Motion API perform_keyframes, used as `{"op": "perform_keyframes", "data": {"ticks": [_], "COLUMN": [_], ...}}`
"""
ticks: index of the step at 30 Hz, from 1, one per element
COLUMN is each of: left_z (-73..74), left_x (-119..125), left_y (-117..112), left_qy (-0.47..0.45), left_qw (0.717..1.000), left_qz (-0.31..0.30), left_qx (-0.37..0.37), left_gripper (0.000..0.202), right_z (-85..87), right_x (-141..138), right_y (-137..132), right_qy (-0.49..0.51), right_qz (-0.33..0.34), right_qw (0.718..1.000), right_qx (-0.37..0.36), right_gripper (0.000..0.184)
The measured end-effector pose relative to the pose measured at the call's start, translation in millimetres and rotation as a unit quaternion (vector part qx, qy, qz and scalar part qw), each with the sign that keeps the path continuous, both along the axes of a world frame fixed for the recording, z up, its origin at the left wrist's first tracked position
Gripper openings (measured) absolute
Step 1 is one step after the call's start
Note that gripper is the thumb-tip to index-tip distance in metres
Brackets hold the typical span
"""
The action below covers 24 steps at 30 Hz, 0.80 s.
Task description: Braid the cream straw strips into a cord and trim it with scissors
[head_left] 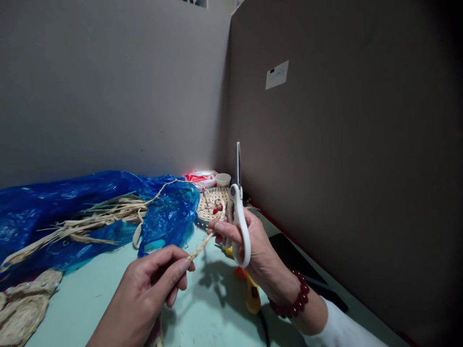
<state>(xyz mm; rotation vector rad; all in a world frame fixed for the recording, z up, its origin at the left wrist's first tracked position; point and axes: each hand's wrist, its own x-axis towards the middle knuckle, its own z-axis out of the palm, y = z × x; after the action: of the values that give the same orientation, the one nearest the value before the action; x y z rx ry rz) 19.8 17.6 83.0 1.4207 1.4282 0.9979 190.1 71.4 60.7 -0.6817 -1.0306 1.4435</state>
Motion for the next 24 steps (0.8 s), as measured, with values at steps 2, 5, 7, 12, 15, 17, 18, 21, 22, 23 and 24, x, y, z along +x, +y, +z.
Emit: {"op": "perform_keyframes", "data": {"ticks": [2, 5, 7, 12, 15, 17, 18, 21, 22, 23, 24], "left_z": [2.5, 3.7, 3.5, 2.3, 1.0, -0.2, -0.6, -1.0, -0.7, -0.3, 0.2], "left_x": [-1, 1, 3, 2, -5, -9, -9, -6, -4, -2, 0], "left_y": [0, 0, 0, 1, 3, 3, 3, 2, 1, 0, -1], "left_qy": [0.017, 0.017, -0.002, 0.004, 0.06, 0.096, 0.105, 0.071, 0.045, 0.021, 0.003], "left_qw": [1.0, 0.999, 1.0, 1.0, 0.996, 0.991, 0.989, 0.993, 0.995, 0.996, 0.997], "left_qz": [0.006, 0.002, -0.009, 0.002, 0.01, -0.003, -0.008, 0.01, 0.018, 0.024, 0.027], "left_qx": [0.018, 0.027, 0.021, 0.022, 0.067, 0.096, 0.104, 0.098, 0.09, 0.083, 0.078], "left_gripper": [0.027, 0.028, 0.028, 0.025, 0.022, 0.018, 0.016, 0.014, 0.015, 0.016, 0.016], "right_z": [0.5, -2.1, -5.0, -7.1, -2.7, 0.0, 0.6, -1.2, -2.6, -4.2, -5.9], "right_x": [1, -2, -4, -8, -6, -6, -6, -7, -8, -9, -10], "right_y": [1, 1, 0, -5, -7, -7, -7, -7, -8, -9, -9], "right_qy": [0.002, 0.017, 0.032, 0.036, 0.031, 0.034, 0.038, 0.047, 0.05, 0.055, 0.06], "right_qz": [-0.004, 0.004, 0.011, 0.041, 0.04, 0.033, 0.031, 0.033, 0.036, 0.039, 0.044], "right_qw": [1.0, 1.0, 0.999, 0.999, 0.999, 0.999, 0.999, 0.998, 0.998, 0.998, 0.997], "right_qx": [-0.007, -0.006, -0.008, -0.002, 0.009, 0.004, -0.001, -0.012, -0.015, -0.017, -0.017], "right_gripper": [0.034, 0.034, 0.035, 0.037, 0.034, 0.035, 0.036, 0.038, 0.038, 0.038, 0.039]}}
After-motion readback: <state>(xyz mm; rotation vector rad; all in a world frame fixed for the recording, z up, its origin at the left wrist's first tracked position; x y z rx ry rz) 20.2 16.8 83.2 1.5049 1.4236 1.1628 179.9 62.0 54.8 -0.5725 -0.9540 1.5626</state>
